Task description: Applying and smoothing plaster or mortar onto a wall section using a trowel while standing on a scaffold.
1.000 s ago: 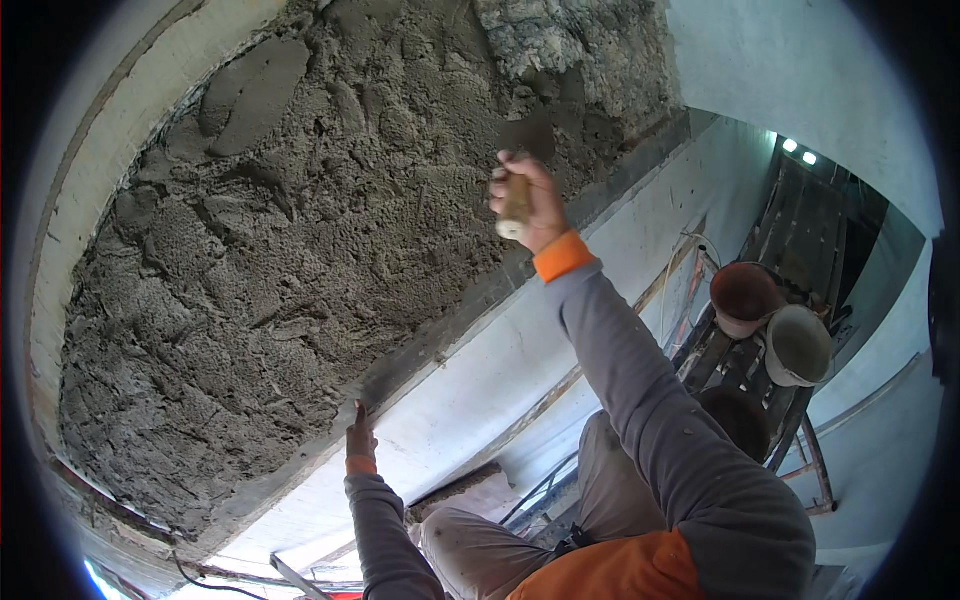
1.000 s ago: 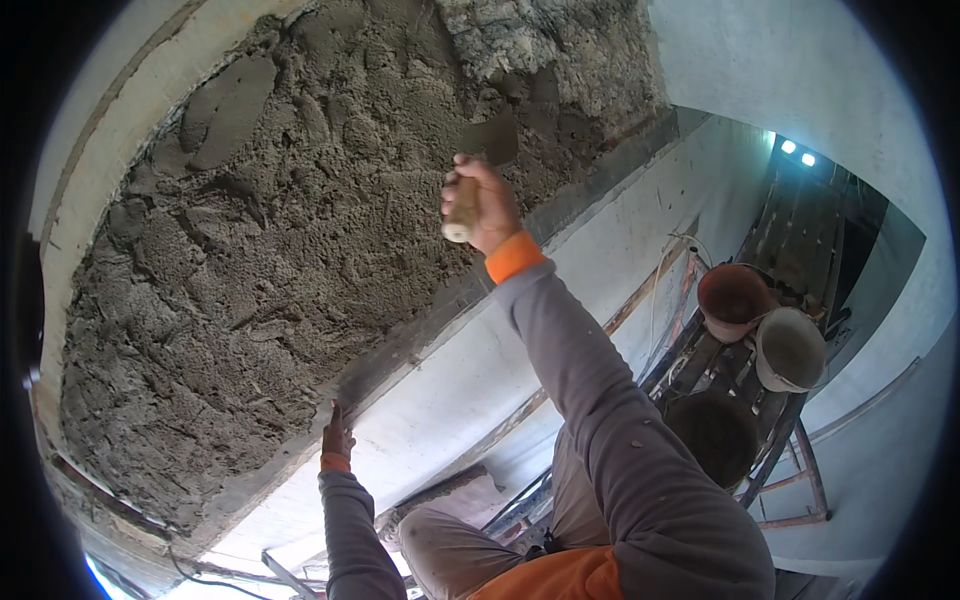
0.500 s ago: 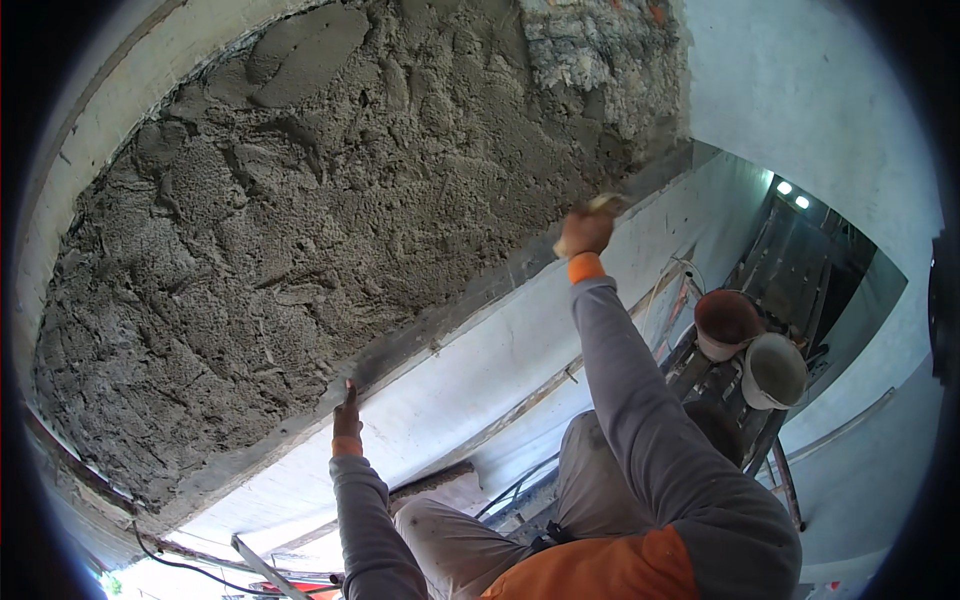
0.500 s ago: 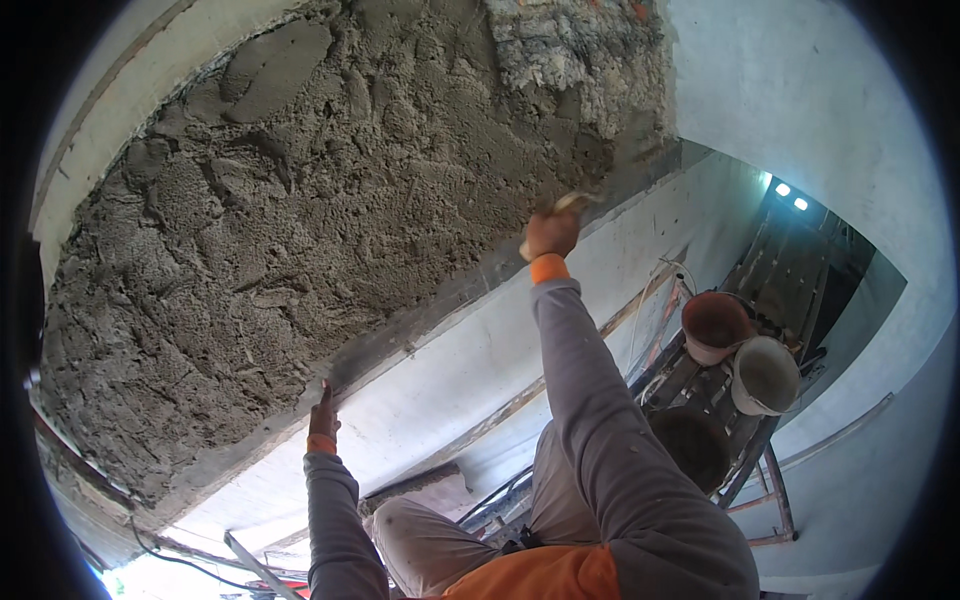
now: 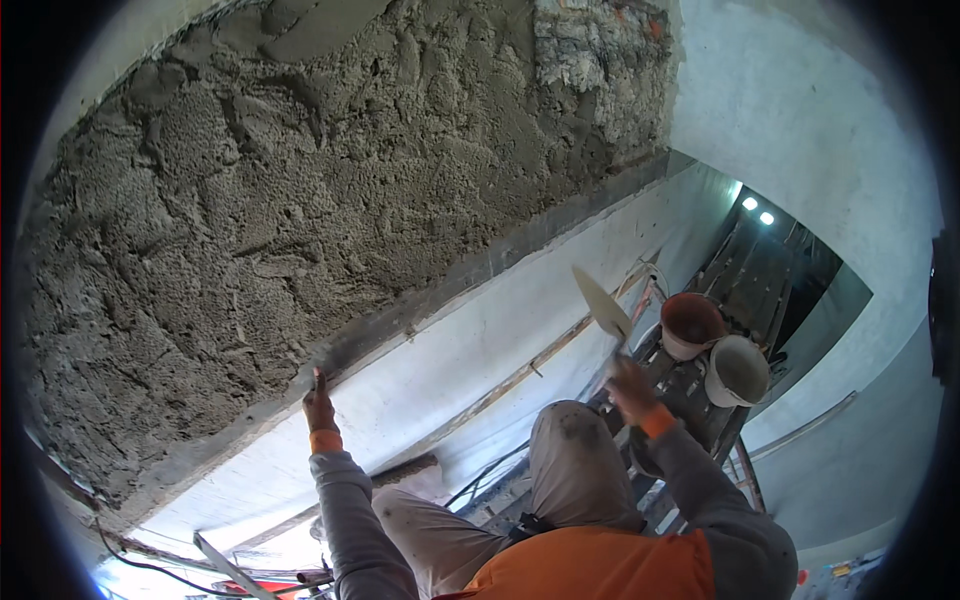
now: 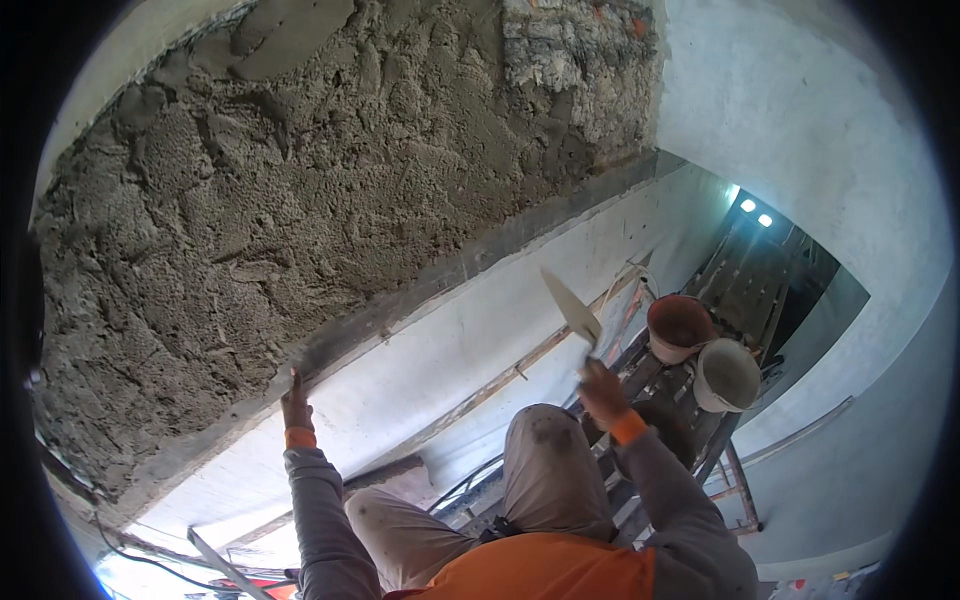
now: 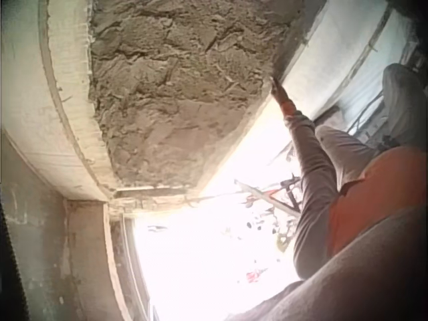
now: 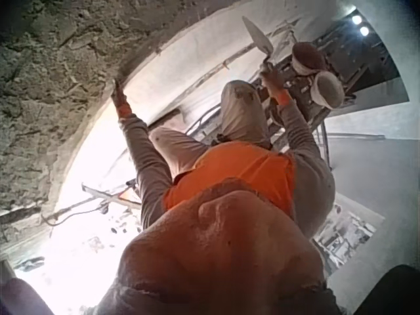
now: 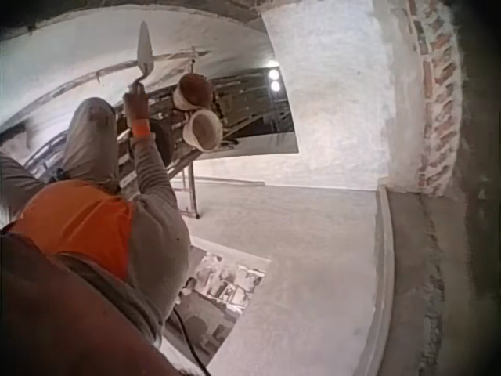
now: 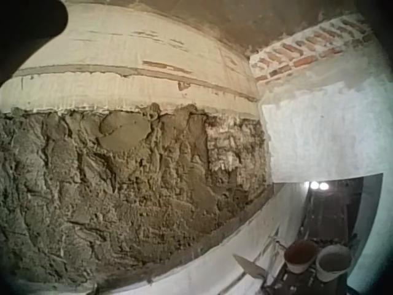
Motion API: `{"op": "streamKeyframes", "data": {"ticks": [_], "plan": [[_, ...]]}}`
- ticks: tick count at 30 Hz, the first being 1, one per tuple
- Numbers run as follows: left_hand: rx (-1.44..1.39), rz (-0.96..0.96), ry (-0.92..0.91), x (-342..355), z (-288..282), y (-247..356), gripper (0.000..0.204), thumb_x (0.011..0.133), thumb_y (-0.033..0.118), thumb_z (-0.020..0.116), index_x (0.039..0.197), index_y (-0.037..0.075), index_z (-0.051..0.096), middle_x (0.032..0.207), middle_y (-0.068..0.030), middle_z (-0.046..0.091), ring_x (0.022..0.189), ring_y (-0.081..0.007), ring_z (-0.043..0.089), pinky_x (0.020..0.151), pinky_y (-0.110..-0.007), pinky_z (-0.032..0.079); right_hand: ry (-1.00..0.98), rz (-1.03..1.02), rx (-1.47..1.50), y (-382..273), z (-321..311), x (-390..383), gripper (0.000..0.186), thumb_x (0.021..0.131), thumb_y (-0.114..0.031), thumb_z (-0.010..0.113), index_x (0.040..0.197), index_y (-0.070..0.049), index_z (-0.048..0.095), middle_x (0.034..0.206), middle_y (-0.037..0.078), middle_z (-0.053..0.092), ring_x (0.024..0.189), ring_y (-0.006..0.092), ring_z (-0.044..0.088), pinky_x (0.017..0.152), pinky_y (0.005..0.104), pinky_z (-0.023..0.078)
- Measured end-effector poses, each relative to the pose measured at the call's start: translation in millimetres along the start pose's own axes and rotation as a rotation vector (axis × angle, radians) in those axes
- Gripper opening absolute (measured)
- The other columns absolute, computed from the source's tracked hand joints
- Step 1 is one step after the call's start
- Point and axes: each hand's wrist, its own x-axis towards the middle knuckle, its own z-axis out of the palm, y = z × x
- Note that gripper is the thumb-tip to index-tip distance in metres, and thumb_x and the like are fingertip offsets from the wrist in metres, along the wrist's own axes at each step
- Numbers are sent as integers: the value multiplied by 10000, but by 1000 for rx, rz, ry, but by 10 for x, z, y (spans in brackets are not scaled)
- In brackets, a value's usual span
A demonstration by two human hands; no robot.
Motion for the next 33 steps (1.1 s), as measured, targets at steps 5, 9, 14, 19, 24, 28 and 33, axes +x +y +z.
{"op": "streamKeyframes", "data": {"ticks": [5, 9, 14, 19, 24, 28, 33], "plan": [[-51, 104, 47, 42, 91, -142, 490, 813, 507, 571, 662, 42, 593, 540, 73, 271, 526, -80, 188, 469, -288, 150, -657, 576, -73, 453, -989, -1437, 321, 706, -330, 583, 975, -160, 621, 976, 127, 596, 879, 304, 591, 715, 436, 493], [117, 46, 21, 91, 99, -132, 529, 812, 519, 566, 734, -2, 624, 596, 40, 385, 574, -96, 266, 502, -278, 223, -1183, 852, -48, 792, -1289, -1966, 439, 704, -324, 557, 1089, -113, 576, 1110, 130, 575, 1013, 312, 559, 835, 377, 469], [42, 30, -9, 86, 149, -112, 565, 775, 551, 592, 847, -6, 648, 641, 26, 413, 590, -89, 339, 534, -270, 266, -1029, 621, -318, 1031, -537, -2488, 329, 766, -292, 520, 1064, -185, 611, 939, 89, 654, 865, 264, 630, 764, 398, 483], [90, -42, -11, 82, 105, -55, 515, 721, 585, 632, 617, 153, 371, 563, 63, 216, 504, -62, 194, 482, -264, 180, -1016, 702, -377, 560, 279, -2511, 222, 801, -199, 487, 923, -133, 660, 893, 88, 662, 819, 249, 643, 703, 412, 491], [-21, -57, -88, 59, 89, -85, 478, 738, 540, 645, 729, 81, 511, 572, 65, 134, 498, -60, 117, 473, -248, 142, -1203, 451, -294, 582, -421, -2481, 200, 797, -181, 496, 859, -97, 667, 838, 98, 663, 801, 254, 645, 668, 420, 489], [-3, 39, -94, 59, 97, -130, 662, 753, 513, 646, 1087, -31, 472, 738, -10, 274, 581, -102, 274, 543, -259, 276, -1051, 490, -225, 910, -718, -2490, 122, 691, -179, 573, 725, -89, 649, 766, 126, 643, 731, 286, 633, 647, 405, 502], [37, -112, -212, 18, 70, -62, 980, 743, 592, 592, 1402, 36, 126, 1449, -235, 44, 1348, -355, -19, 1070, -441, 65, -1048, 726, -309, 769, -92, -2640, 154, 712, -187, 563, 754, -81, 666, 785, 125, 649, 774, 279, 640, 656, 394, 512]]}}
